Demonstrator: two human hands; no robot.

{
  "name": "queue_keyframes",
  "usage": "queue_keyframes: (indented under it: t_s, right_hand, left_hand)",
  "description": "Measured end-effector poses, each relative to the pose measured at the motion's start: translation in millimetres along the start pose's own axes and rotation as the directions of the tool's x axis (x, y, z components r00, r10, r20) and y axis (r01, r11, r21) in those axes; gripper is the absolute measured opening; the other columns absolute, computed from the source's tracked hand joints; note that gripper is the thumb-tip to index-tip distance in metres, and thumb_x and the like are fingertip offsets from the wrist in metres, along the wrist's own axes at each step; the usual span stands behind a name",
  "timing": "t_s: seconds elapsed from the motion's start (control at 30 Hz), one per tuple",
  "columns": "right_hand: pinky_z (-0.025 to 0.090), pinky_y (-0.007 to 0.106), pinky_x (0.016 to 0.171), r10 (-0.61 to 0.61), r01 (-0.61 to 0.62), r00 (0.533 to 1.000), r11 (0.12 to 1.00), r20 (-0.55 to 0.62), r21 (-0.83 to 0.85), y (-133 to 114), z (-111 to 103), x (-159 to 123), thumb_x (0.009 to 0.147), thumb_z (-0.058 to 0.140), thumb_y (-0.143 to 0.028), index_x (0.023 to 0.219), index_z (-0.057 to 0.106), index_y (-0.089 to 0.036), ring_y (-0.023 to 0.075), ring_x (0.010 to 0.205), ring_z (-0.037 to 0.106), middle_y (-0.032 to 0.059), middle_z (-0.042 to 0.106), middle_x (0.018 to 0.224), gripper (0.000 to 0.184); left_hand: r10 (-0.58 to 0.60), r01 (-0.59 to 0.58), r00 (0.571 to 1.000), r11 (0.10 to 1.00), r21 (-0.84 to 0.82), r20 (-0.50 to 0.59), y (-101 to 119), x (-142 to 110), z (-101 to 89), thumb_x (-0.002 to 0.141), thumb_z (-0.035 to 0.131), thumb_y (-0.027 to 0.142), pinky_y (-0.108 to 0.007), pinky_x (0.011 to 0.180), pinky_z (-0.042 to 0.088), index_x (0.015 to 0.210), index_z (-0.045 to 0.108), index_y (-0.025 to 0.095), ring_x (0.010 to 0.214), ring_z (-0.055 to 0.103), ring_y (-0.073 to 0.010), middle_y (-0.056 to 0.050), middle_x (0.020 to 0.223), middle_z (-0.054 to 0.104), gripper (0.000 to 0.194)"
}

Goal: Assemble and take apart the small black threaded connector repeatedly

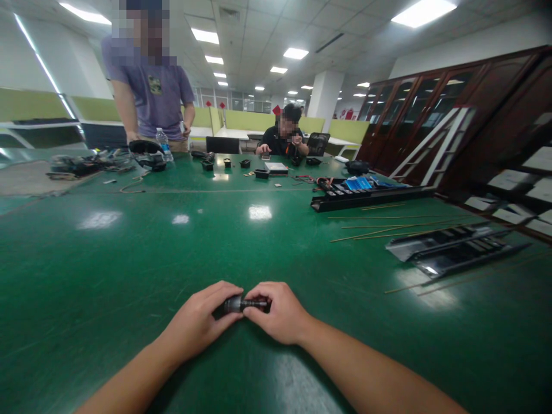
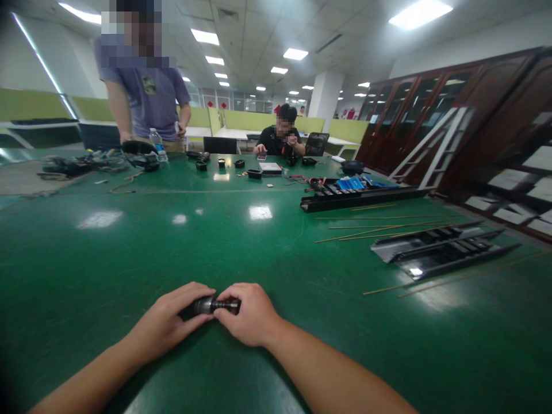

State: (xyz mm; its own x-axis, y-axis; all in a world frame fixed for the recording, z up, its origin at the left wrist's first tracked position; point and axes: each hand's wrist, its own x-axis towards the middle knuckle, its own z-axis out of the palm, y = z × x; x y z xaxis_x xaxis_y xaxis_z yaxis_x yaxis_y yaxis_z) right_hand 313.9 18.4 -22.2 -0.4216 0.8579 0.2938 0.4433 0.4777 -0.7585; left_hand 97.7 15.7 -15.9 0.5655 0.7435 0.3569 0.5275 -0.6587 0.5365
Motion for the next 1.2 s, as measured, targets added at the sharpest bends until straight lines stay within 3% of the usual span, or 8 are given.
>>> queue_keyframes:
  t_s: [1.2]
  right_hand:
    - [0.043, 0.024, 0.064, 0.001, -0.001, 1.000, 1.000, 0.018, -0.007, -0.5, -1.4, -0.5, 0.079, 0.069, -0.025, 0.083, 0.074, -0.019, 0.0145, 0.068, 0.062, 0.0010, 0.071, 0.075, 0.009]
  left_hand:
    - [-0.051, 0.050, 0.998, 0.999, -0.019, -0.032, 1.3, -1.0, 0.5, 0.086, 0.065, 0.023, -0.028, 0.081, 0.052, 0.106, 0.063, 0.022, 0.091, 0.064, -0.0171, -0.004, 0.098, 0.068, 0.019]
